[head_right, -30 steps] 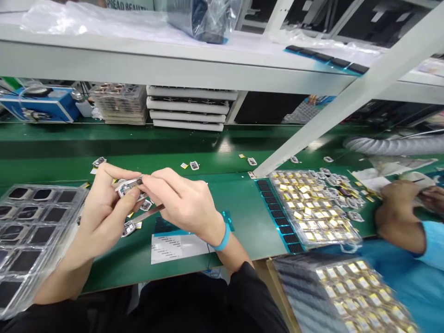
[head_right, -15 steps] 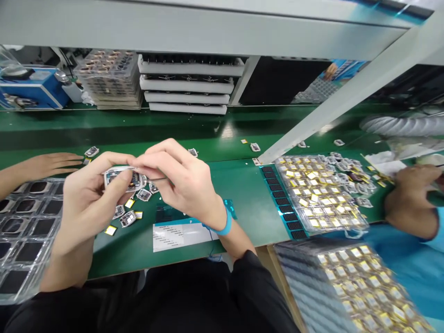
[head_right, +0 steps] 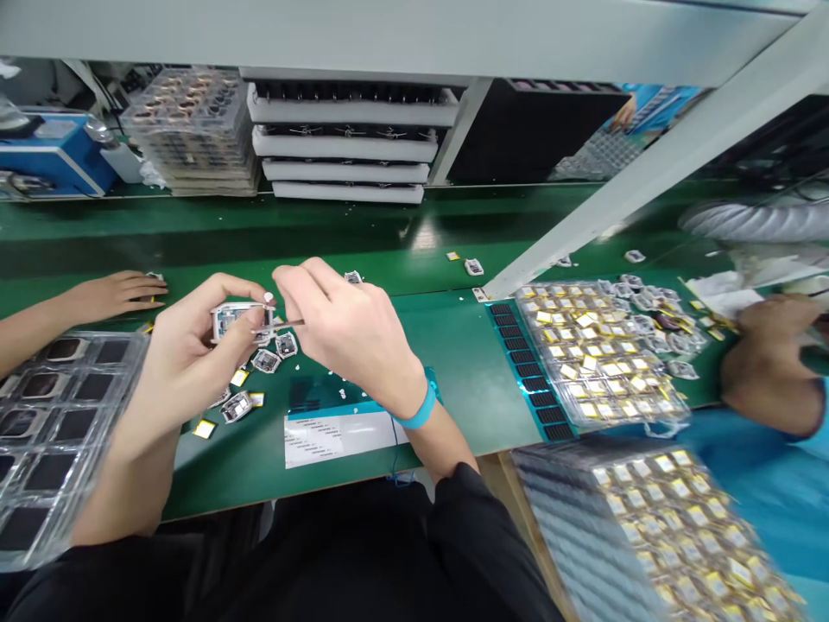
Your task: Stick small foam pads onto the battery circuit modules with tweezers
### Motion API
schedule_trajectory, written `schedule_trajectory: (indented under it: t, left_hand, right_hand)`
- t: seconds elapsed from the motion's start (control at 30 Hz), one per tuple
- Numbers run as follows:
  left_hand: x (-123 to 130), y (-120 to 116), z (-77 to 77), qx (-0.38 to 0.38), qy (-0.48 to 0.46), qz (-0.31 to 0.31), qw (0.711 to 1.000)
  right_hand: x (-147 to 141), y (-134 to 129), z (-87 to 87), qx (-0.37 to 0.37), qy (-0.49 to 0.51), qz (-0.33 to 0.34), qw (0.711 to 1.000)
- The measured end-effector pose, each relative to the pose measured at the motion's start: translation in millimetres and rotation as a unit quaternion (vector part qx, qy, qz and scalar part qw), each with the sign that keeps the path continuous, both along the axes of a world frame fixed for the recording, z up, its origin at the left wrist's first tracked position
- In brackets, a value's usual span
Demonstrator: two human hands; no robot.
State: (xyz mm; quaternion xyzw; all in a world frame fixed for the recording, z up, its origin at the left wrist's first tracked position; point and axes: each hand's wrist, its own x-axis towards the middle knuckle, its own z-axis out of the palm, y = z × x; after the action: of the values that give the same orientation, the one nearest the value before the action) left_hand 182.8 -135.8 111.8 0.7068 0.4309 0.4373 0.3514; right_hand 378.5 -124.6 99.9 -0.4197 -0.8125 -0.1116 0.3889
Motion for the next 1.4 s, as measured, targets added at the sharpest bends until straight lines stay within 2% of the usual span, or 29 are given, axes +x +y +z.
schedule_trajectory:
  t: [0.13,0.2,0.53,0.73,0.9,1.13,1.23,1.4]
  left_hand:
    - [-0.3,3.7,-1.0,-0.002,-0.022,0.009,1.000]
    - [-0.8,1.9,0.4,-0.001,-0.021,0.003,1.000]
    - [-4.2,-2.5,3.9,-0.010,-0.041,0.037,0.998]
    - [-6.4,-2.7,3.0,-0.021,-0.038,0.018,0.999]
    - [-7.2,-5.3,-3.5,-0.059,-0.086,0.017,0.994]
    - [-0.1,-9.9,-10.3,-0.024,-0.084,0.002,0.996]
    - [4.4,-12.3,-12.0,0.033,-0.069,0.022,0.997]
    - [5.9,-15.6,-10.1,0.085,-0.051,0.058,0.993]
  right_hand:
    - [2.5,1.7,-0.7,0.013,-0.003,0.076,0.997]
    - [2.3,0.1,-2.4,0.019,-0.004,0.088,0.996]
    - [7.2,0.6,-3.8,0.018,0.011,0.027,0.999]
    - [7.1,-0.7,0.2,0.008,0.011,0.066,0.998]
    - [11.3,-2.3,-2.2,0.026,-0.032,0.088,0.995]
    - [2.9,-7.1,-7.2,0.031,-0.021,0.104,0.994]
    - [-1.8,-13.0,-6.7,0.023,-0.005,0.094,0.995]
    - [-5.0,-24.1,7.2,-0.072,0.095,0.097,0.988]
